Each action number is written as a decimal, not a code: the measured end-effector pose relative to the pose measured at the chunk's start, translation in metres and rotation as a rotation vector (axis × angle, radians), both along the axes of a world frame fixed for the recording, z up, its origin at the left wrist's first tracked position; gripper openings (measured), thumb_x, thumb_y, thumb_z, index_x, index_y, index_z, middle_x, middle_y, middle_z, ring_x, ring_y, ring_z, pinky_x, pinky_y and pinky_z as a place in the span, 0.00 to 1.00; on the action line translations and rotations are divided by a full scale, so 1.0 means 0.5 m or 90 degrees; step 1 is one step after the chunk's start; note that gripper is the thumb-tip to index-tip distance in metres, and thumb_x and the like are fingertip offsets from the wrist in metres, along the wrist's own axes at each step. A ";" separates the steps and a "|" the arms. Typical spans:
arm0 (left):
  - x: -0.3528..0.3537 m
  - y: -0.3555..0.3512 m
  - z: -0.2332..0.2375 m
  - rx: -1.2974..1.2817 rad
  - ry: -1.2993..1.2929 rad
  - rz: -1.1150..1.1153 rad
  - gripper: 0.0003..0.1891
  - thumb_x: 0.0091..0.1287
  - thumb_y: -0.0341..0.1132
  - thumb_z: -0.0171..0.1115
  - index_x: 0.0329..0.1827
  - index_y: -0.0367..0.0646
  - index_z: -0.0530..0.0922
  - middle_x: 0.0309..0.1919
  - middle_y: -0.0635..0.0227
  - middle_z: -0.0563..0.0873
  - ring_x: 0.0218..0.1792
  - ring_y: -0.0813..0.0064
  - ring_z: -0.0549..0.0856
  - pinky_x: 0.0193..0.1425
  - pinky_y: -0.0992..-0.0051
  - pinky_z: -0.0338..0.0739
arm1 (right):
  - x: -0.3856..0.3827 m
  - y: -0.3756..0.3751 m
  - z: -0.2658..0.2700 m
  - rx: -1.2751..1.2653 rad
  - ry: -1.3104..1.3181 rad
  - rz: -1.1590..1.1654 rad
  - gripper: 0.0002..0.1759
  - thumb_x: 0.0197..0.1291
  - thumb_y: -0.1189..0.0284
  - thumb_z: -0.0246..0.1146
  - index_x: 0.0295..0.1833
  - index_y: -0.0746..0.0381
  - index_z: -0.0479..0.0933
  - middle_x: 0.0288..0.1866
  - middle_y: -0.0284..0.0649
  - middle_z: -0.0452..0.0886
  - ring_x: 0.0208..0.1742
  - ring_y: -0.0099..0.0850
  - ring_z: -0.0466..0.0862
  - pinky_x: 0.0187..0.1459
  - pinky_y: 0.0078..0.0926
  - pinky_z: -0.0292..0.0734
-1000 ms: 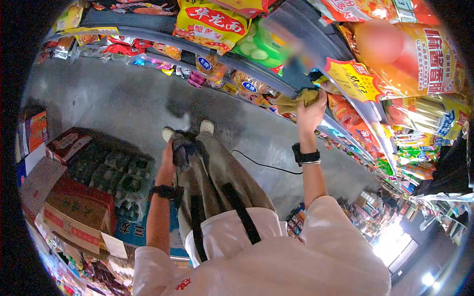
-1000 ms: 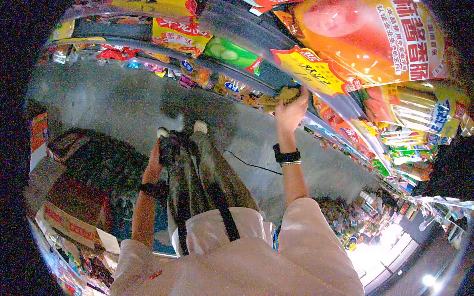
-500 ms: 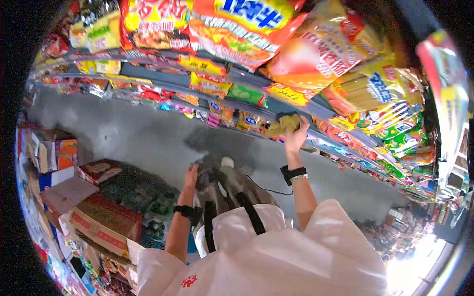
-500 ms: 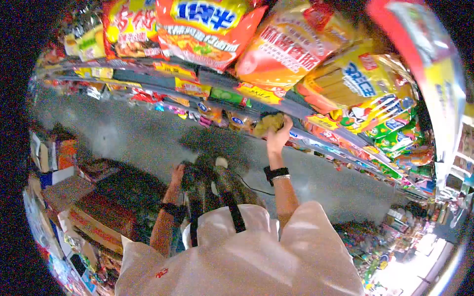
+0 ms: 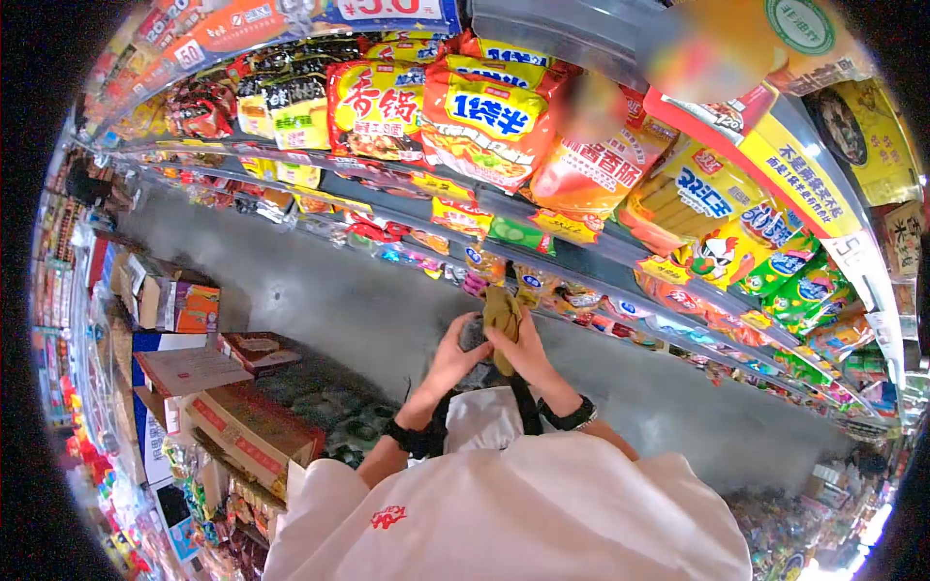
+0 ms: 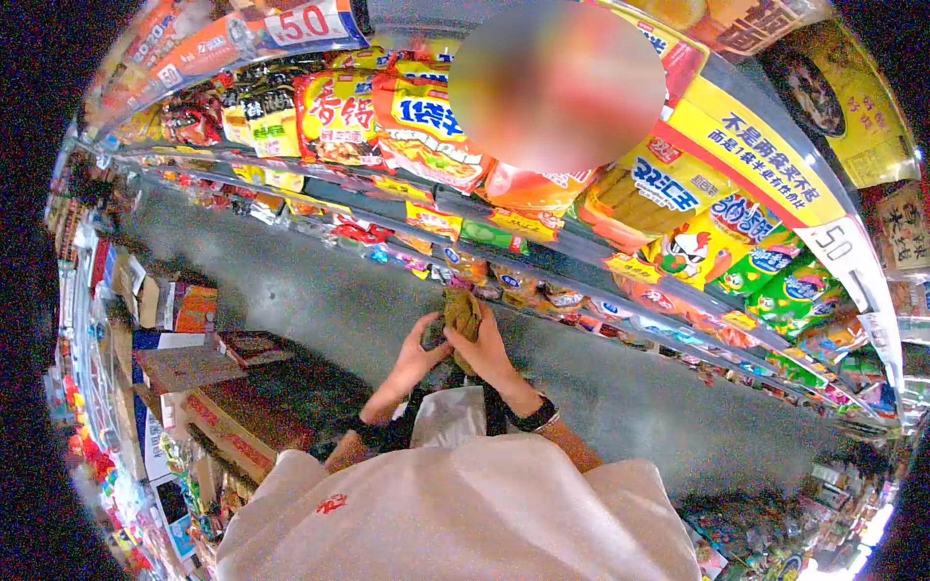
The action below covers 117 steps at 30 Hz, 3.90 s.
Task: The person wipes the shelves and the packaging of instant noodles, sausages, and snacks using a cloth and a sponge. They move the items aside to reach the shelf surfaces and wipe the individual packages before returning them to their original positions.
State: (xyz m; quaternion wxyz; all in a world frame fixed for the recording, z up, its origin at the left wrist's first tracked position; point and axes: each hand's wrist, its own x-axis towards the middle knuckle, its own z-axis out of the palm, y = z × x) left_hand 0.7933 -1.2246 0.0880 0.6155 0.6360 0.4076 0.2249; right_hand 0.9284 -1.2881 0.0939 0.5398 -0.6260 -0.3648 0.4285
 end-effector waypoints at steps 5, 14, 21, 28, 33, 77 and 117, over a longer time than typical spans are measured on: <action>-0.020 0.029 0.062 -0.062 -0.030 0.055 0.27 0.53 0.30 0.65 0.57 0.38 0.68 0.51 0.62 0.74 0.53 0.74 0.73 0.55 0.75 0.67 | -0.009 0.031 0.005 0.029 -0.164 0.014 0.34 0.53 0.67 0.61 0.63 0.67 0.56 0.55 0.46 0.67 0.57 0.35 0.68 0.60 0.29 0.60; -0.100 0.322 0.158 -0.089 -0.298 0.505 0.27 0.63 0.33 0.55 0.65 0.42 0.58 0.55 0.62 0.70 0.53 0.73 0.71 0.57 0.74 0.66 | 0.028 0.103 -0.011 -0.148 0.385 -0.257 0.21 0.56 0.72 0.59 0.55 0.63 0.66 0.47 0.38 0.75 0.46 0.30 0.77 0.44 0.28 0.76; -0.036 0.545 0.116 0.052 -0.285 0.569 0.28 0.63 0.32 0.51 0.65 0.36 0.54 0.58 0.55 0.65 0.57 0.67 0.67 0.61 0.71 0.60 | 0.054 0.113 -0.036 -0.102 0.343 -0.274 0.18 0.55 0.74 0.58 0.53 0.65 0.68 0.47 0.38 0.76 0.45 0.30 0.78 0.45 0.27 0.75; 0.036 0.528 0.092 0.203 -0.231 0.613 0.29 0.63 0.28 0.47 0.67 0.41 0.50 0.62 0.58 0.58 0.62 0.67 0.60 0.65 0.71 0.52 | 0.023 0.123 -0.066 -0.077 0.361 -0.283 0.21 0.56 0.75 0.57 0.56 0.65 0.67 0.48 0.38 0.75 0.48 0.29 0.77 0.46 0.28 0.75; 0.089 0.455 0.118 0.183 -0.194 0.627 0.28 0.64 0.30 0.46 0.67 0.42 0.50 0.63 0.59 0.58 0.60 0.67 0.61 0.65 0.72 0.52 | 0.024 0.104 -0.101 -0.200 0.221 -0.180 0.24 0.55 0.75 0.59 0.58 0.67 0.64 0.50 0.38 0.74 0.49 0.28 0.75 0.49 0.25 0.71; 0.298 0.180 0.079 0.041 -0.381 0.689 0.27 0.60 0.28 0.47 0.64 0.39 0.54 0.54 0.60 0.66 0.51 0.70 0.68 0.57 0.73 0.62 | 0.336 -0.099 -0.059 -0.148 0.109 -0.085 0.24 0.56 0.72 0.59 0.58 0.66 0.66 0.52 0.39 0.73 0.50 0.27 0.73 0.52 0.24 0.68; 0.347 0.091 0.106 0.019 -0.256 0.487 0.26 0.61 0.26 0.49 0.63 0.37 0.52 0.53 0.57 0.66 0.52 0.71 0.68 0.58 0.76 0.61 | 0.363 -0.072 -0.032 -0.108 0.156 -0.076 0.23 0.54 0.74 0.59 0.56 0.67 0.67 0.54 0.38 0.72 0.53 0.30 0.71 0.55 0.26 0.65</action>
